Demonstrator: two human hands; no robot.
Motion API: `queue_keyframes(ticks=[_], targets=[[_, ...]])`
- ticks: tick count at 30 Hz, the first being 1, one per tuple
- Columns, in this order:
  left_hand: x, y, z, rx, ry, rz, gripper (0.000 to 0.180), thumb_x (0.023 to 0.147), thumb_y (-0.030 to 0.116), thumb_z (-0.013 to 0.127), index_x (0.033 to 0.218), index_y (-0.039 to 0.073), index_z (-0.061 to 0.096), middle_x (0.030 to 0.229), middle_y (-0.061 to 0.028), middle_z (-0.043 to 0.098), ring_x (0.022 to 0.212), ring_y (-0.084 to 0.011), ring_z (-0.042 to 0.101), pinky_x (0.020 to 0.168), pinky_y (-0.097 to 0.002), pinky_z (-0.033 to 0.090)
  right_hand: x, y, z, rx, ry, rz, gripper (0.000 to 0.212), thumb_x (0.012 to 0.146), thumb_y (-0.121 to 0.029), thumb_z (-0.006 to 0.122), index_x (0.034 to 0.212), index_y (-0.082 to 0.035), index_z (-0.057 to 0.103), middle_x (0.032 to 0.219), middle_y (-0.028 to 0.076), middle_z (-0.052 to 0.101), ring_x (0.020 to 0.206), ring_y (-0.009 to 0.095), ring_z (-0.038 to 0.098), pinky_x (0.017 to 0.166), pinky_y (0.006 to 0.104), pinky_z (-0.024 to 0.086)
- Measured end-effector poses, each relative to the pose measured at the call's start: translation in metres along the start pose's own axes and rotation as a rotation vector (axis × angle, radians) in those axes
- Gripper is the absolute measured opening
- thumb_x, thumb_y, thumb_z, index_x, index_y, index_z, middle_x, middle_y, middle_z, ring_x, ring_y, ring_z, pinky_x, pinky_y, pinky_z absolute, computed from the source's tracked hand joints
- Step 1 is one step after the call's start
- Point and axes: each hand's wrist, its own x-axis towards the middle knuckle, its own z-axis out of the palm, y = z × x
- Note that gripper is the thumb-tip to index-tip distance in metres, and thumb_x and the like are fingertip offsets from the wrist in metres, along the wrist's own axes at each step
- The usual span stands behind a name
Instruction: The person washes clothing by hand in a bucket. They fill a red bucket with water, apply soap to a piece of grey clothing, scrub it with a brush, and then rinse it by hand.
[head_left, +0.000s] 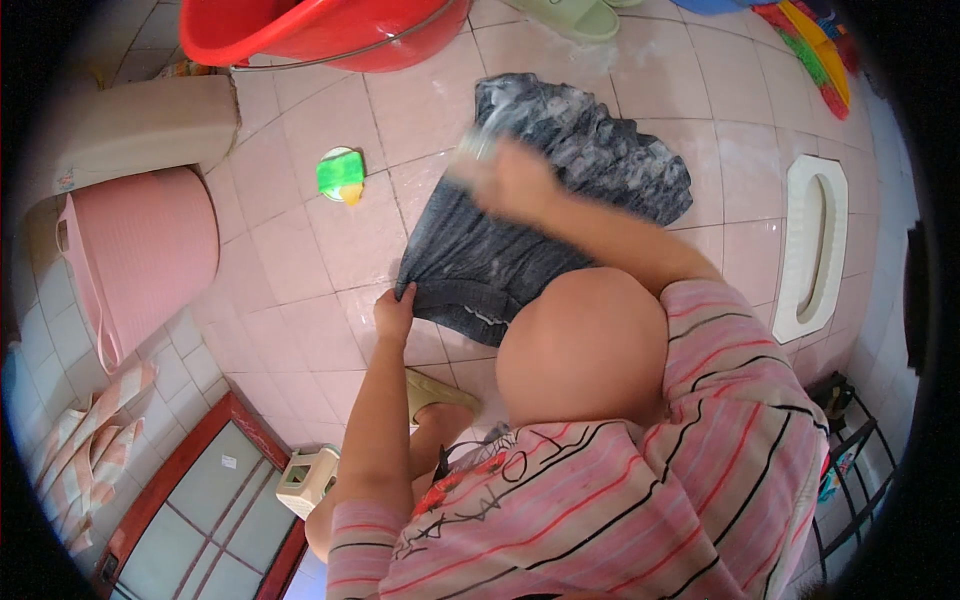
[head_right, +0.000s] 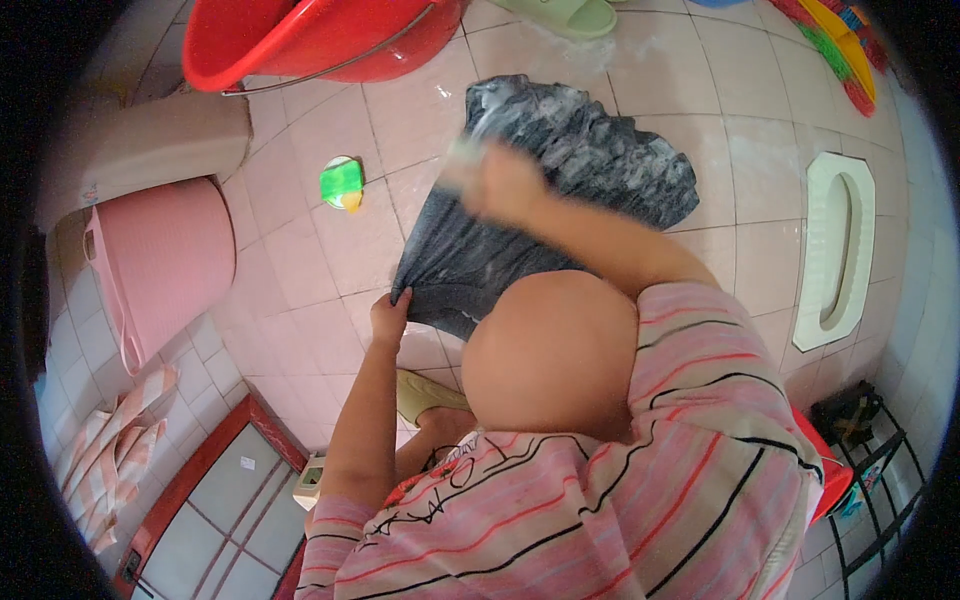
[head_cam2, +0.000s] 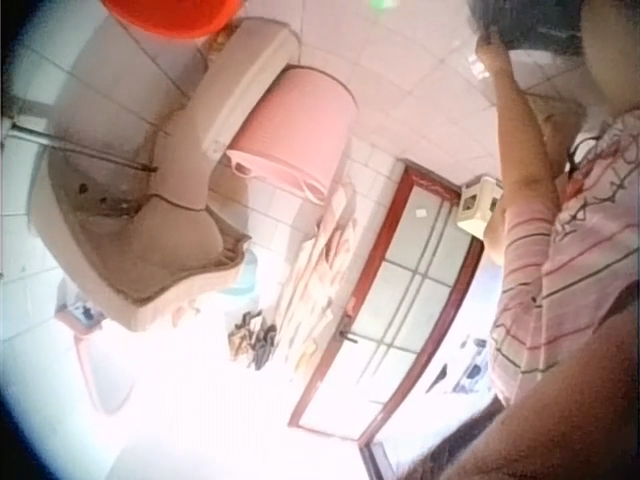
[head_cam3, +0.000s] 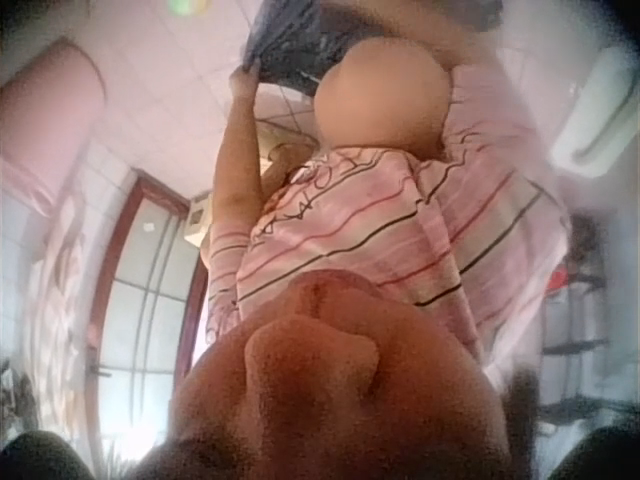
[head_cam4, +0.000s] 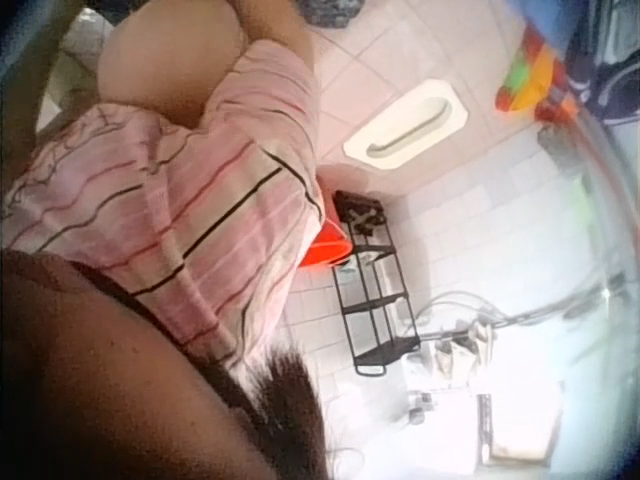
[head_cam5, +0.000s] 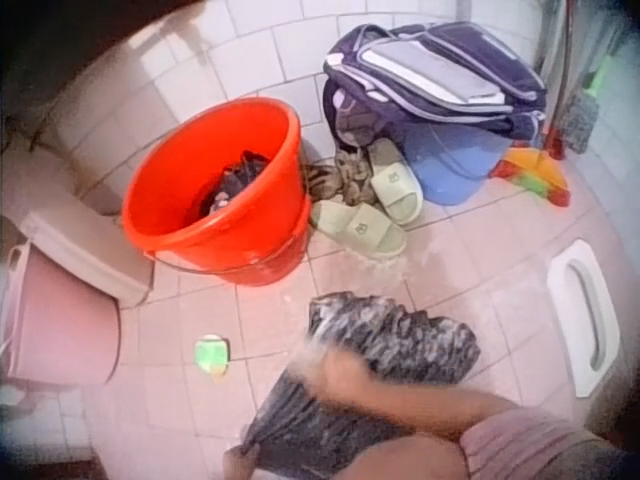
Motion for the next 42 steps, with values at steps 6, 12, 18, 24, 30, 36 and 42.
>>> queue_keyframes(ticks=[6,12,18,24,30,36,42], targets=[[0.018,-0.043,-0.010,-0.073,0.040,-0.115,0.042,0.077,0.041,0.069,0.076,0.000,0.065,0.071,-0.0191,0.063,0.067,-0.0335,0.061,0.062,-0.0427,0.045,-0.027,0.001,-0.015,-0.166,-0.282,-0.103,0.046,0.076,-0.032,0.063,0.121,-0.037,0.057,0.103,0.012,0.055,0.094,0.031,0.057,0.078,0.0414,0.049],[0.062,0.012,-0.024,-0.187,0.537,-0.061,0.047,0.071,0.043,0.075,0.084,-0.001,0.064,0.082,-0.0188,0.067,0.076,-0.0343,0.063,0.072,-0.0438,0.048,-0.001,0.093,-0.043,-0.200,0.222,0.504,0.049,0.079,-0.045,0.061,0.127,-0.045,0.050,0.107,0.015,0.052,0.098,0.032,0.056,0.080,0.0432,0.049],[0.013,0.059,0.075,-0.353,0.145,-0.093,0.056,0.061,0.042,0.085,0.084,-0.002,0.059,0.081,-0.0124,0.063,0.072,-0.0264,0.061,0.062,-0.0381,0.049,-0.013,0.098,-0.029,0.062,0.387,0.566,0.060,0.075,-0.045,0.063,0.132,-0.037,0.048,0.110,0.020,0.049,0.096,0.038,0.055,0.083,0.0442,0.047],[0.021,0.080,0.067,-0.783,-0.072,-0.332,0.030,0.069,0.021,0.080,0.078,0.001,0.058,0.074,-0.0070,0.059,0.062,-0.0178,0.053,0.051,-0.0319,0.042,-0.047,0.000,0.003,0.306,0.196,0.175,0.064,0.068,-0.031,0.070,0.130,-0.031,0.050,0.102,0.019,0.049,0.092,0.037,0.053,0.079,0.0441,0.047],[0.017,0.053,0.049,-0.325,-0.179,0.000,0.019,0.075,0.006,0.070,0.069,0.004,0.052,0.065,-0.0058,0.055,0.050,-0.0184,0.057,0.041,-0.0331,0.050,-0.071,0.005,0.014,0.022,-0.066,-0.211,0.054,0.073,-0.030,0.065,0.124,-0.041,0.053,0.091,0.013,0.048,0.084,0.031,0.054,0.071,0.0417,0.048],[0.002,0.053,0.045,-0.685,-0.137,-0.151,0.019,0.078,0.001,0.066,0.070,0.007,0.049,0.064,-0.0052,0.053,0.049,-0.0166,0.055,0.041,-0.0313,0.053,-0.069,0.138,-0.065,-0.281,0.327,0.405,0.050,0.075,-0.032,0.065,0.124,-0.038,0.054,0.093,0.015,0.053,0.084,0.032,0.057,0.067,0.0437,0.048],[-0.001,0.062,0.047,-0.991,-0.219,-0.260,0.017,0.078,-0.003,0.055,0.070,0.009,0.045,0.065,-0.0038,0.048,0.051,-0.0183,0.052,0.037,-0.0318,0.047,-0.064,0.011,-0.016,0.082,0.180,0.128,0.051,0.071,-0.034,0.068,0.121,-0.036,0.056,0.098,0.017,0.053,0.092,0.034,0.056,0.077,0.0450,0.049]])
